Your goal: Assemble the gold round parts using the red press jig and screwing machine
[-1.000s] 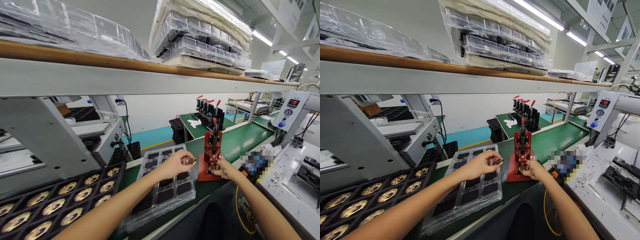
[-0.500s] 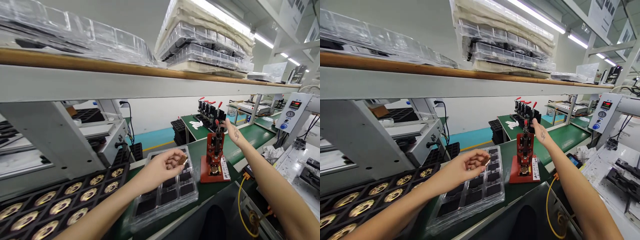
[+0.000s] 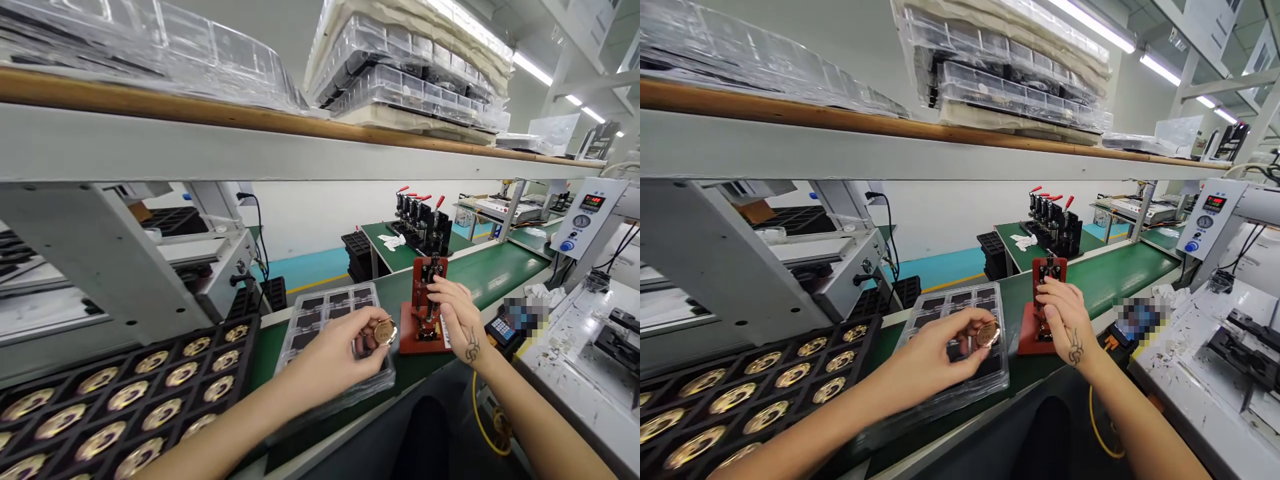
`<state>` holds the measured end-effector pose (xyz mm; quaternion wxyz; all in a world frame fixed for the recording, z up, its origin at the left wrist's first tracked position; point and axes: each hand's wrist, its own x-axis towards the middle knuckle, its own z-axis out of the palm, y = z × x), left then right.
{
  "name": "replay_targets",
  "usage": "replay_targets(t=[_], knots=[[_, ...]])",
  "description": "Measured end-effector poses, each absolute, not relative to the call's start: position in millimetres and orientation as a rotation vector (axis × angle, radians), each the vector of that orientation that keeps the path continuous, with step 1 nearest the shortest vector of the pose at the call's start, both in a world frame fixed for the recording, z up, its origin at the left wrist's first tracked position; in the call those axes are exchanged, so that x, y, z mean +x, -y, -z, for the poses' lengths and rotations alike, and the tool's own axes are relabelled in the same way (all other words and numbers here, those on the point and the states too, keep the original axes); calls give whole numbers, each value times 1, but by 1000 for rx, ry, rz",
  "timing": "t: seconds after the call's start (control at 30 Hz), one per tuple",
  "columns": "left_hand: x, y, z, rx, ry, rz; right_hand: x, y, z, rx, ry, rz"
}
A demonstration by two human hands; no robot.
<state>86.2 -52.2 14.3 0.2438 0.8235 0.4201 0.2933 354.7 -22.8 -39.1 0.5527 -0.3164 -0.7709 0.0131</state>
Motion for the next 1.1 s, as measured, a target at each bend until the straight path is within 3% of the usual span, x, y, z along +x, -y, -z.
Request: replay_targets(t=[0.2,0.37,0.43,0.8,1.1], knots=[[117,70,3,2584,-1028,-884,353,70,37,-940,1629,-222],[135,85,11,2789,-840,-988,347,111,49,-1068,1536,-860],[141,87,9,2751,-791,-978,347,118,50,-1057,1492,-968],[153,90,-4,1629,-796,-711,362,134,39,-998,1371,-1101],[159,92,-2,1446,-761,-665,366,138,44,-1024,1399,-1081]])
